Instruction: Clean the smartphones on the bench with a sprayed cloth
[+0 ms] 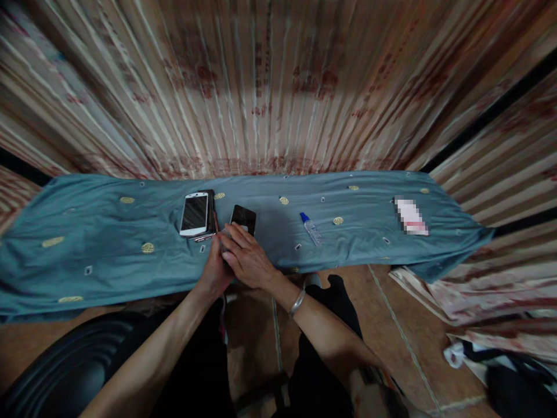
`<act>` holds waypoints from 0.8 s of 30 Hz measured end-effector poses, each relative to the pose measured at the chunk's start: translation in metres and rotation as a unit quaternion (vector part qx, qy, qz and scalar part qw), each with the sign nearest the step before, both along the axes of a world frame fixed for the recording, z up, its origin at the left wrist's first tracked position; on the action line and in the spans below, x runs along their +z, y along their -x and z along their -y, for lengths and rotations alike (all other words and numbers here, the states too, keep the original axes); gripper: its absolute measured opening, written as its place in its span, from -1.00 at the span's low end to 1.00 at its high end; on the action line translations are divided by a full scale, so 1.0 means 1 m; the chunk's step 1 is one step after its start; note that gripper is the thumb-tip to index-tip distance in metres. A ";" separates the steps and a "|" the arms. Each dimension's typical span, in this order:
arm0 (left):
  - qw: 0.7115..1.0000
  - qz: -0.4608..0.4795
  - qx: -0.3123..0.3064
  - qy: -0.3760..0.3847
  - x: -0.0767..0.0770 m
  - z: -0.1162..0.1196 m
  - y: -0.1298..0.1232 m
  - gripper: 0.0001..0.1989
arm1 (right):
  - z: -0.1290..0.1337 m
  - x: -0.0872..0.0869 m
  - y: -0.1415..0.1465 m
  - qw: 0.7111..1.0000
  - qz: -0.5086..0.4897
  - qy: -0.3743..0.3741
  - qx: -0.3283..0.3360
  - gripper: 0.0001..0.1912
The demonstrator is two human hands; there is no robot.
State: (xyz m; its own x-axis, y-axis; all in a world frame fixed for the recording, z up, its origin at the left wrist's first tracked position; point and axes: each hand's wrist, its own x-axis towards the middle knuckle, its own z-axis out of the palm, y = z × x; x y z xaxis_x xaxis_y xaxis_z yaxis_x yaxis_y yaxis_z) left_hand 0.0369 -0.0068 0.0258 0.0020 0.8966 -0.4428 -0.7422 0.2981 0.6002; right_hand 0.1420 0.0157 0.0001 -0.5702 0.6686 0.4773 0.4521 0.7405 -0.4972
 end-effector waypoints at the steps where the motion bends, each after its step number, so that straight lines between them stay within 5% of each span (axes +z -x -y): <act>1: 1.000 -0.004 -0.014 -0.005 0.000 0.001 -0.001 -0.49 | -0.004 0.001 -0.002 1.000 -0.008 -0.003 -0.005 -0.49; 11: 0.994 -0.062 -0.088 0.000 -0.002 0.011 -0.013 -0.57 | -0.041 0.003 -0.019 0.990 -0.055 0.002 -0.128 -0.46; 18: 0.999 -0.042 -0.013 -0.028 -0.003 0.002 -0.006 -0.51 | -0.006 -0.002 0.003 0.998 -0.032 -0.006 -0.046 -0.46; 24: 0.995 -0.087 -0.053 0.003 0.000 0.007 -0.009 -0.52 | -0.026 0.004 -0.008 0.996 -0.047 -0.021 -0.075 -0.47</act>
